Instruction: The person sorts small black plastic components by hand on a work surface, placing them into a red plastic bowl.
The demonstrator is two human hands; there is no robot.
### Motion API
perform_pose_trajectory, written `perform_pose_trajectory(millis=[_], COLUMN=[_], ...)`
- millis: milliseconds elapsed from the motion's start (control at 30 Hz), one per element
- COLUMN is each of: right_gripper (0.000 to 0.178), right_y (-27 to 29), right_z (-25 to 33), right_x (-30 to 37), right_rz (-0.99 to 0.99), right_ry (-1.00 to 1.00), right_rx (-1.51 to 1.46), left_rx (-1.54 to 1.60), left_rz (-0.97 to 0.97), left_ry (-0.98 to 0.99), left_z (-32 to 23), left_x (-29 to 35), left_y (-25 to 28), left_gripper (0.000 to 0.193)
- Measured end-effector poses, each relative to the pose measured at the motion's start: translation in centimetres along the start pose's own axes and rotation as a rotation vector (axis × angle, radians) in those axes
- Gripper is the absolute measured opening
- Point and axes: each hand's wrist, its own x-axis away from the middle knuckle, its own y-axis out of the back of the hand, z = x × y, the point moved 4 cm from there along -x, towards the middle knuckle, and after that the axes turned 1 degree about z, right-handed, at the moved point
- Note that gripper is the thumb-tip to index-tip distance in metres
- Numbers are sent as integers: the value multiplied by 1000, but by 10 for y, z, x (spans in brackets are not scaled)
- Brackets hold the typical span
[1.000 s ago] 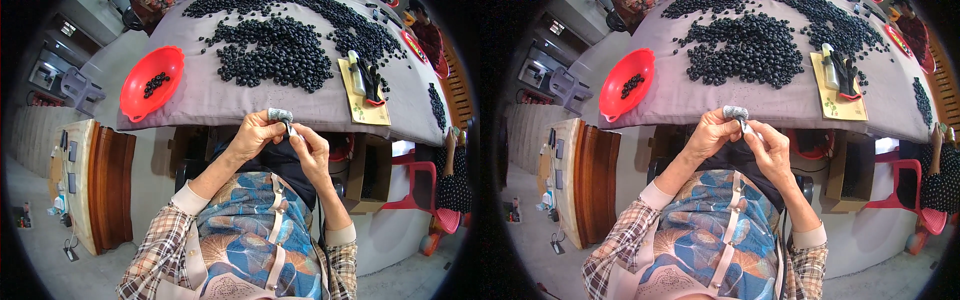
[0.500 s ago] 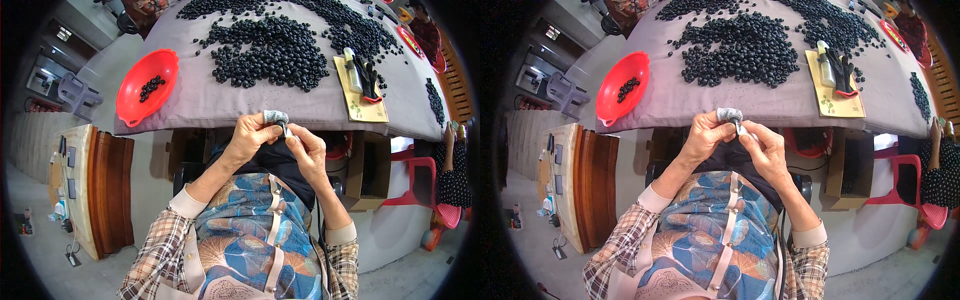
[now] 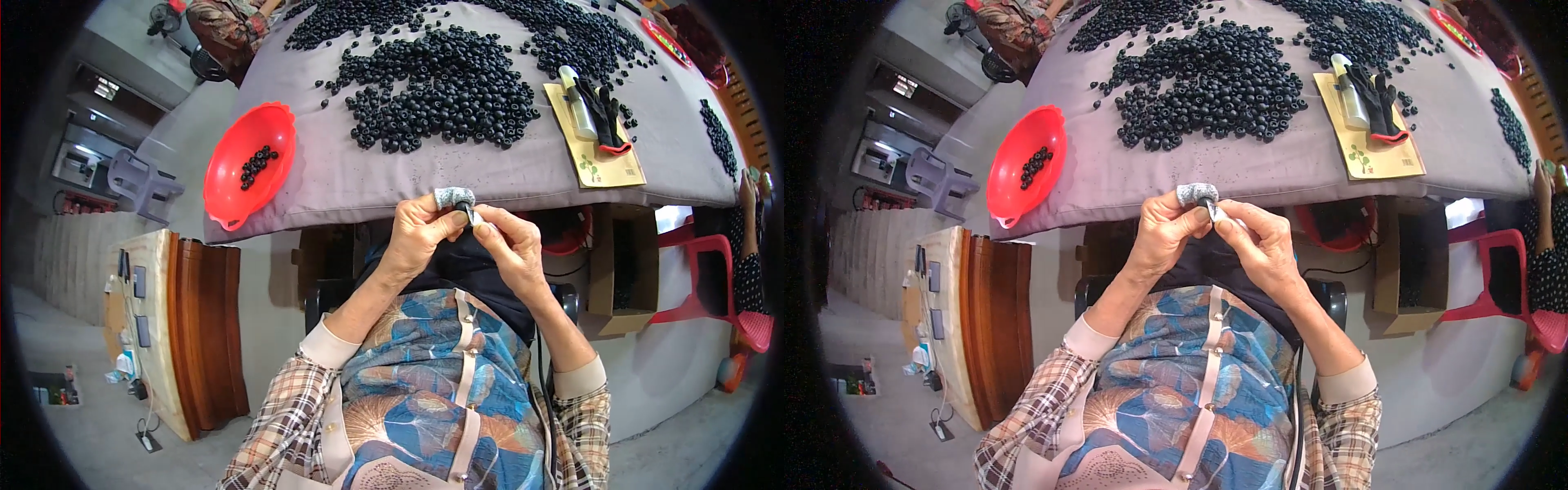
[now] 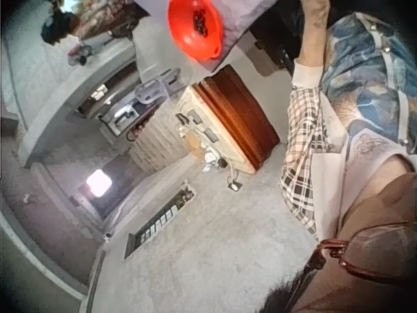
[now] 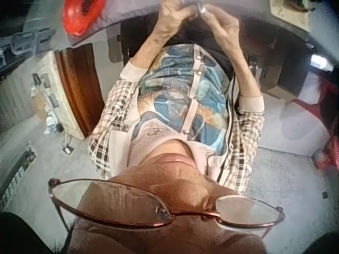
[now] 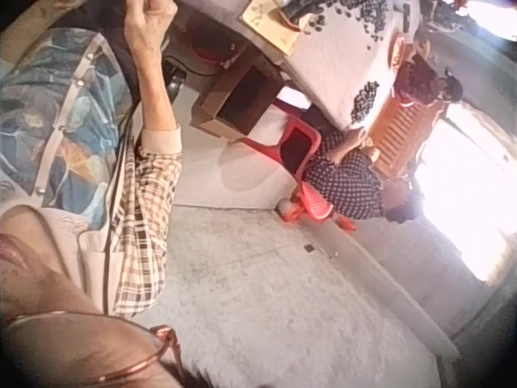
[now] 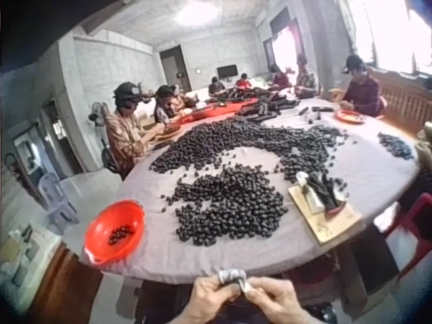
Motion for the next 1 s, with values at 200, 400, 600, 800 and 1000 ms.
perform_pose_trajectory(millis=[200, 400, 600, 800, 1000], right_gripper=[19, 19, 21, 18, 19], right_y=[2, 2, 7, -2, 3], right_z=[1, -6, -20, -14, -23], right_x=[-1, 0, -2, -6, 0], right_rz=[13, -52, -24, -26, -73], right_ry=[5, -5, -130, -153, -276], right_rx=[-26, -50, -338, -337, -303], left_rx=[-17, 24, 247, -42, -56], left_rz=[8, 12, 95, 18, 88], left_ry=[-2, 5, 71, 49, 83], left_z=[2, 5, 9, 3, 8], left_x=[0, 0, -6, 2, 5], left_y=[0, -2, -3, -3, -20], left_gripper=[11, 12, 15, 15, 13])
